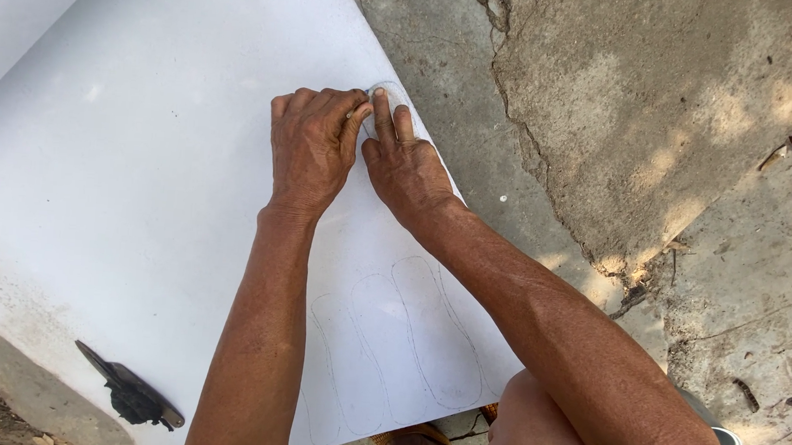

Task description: Tracing a shoe insole onto a white sheet of material and cutting it out using large shears.

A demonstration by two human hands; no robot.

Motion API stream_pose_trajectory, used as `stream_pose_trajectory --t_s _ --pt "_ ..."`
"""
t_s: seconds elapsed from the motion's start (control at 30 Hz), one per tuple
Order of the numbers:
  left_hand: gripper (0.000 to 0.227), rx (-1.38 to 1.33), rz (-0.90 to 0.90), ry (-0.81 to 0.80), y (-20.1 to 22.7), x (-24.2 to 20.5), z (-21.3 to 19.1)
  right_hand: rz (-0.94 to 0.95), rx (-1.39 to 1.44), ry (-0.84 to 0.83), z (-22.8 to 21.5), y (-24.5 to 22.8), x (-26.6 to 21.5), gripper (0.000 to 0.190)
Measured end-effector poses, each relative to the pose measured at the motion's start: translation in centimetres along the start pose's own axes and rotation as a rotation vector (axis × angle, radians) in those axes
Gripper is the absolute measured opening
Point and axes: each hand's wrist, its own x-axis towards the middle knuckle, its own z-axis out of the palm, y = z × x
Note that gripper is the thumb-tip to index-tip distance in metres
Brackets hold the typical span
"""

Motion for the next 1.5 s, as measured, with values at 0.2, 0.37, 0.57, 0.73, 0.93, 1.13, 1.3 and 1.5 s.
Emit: stream_pose_trajectory --t_s 0.2,0.37,0.57,0.73,0.93,1.13,1.3,1.5 --pt "0.018 -0.023 -0.008 -0.011 0.3 0.1 -0.1 -0.010 -0.001 -0.004 -0.5 0.2 -0.2 0.031" --pt "0.019 0.013 -0.001 -0.028 0.0 -0.4 -0.4 -0.005 0.013 -0.013 -0.4 0.2 -0.1 0.030" --pt "0.021 0.042 -0.006 -0.041 -0.2 -0.5 -0.3 -0.004 0.035 -0.010 -0.5 0.3 -0.1 0.030" --pt "0.020 0.075 0.013 -0.057 -0.3 -0.9 -0.3 0.001 0.053 -0.027 -0.1 0.4 0.1 0.031" --pt "0.019 0.080 0.005 -0.046 0.0 -0.7 -0.5 0.007 0.053 -0.020 -0.2 0.3 -0.1 0.031" --pt "0.019 0.096 0.006 -0.079 0.1 -1.1 -1.0 0.000 0.085 -0.007 0.2 0.7 -0.1 0.037" --pt "0.016 0.046 -0.071 0.006 0.3 -0.8 -1.3 -0.008 0.146 0.027 -0.7 1.5 -0.7 0.063" --pt "0.011 -0.021 -0.105 0.016 0.3 -1.0 -1.2 -0.016 0.120 0.044 -0.4 1.7 -0.7 0.068"
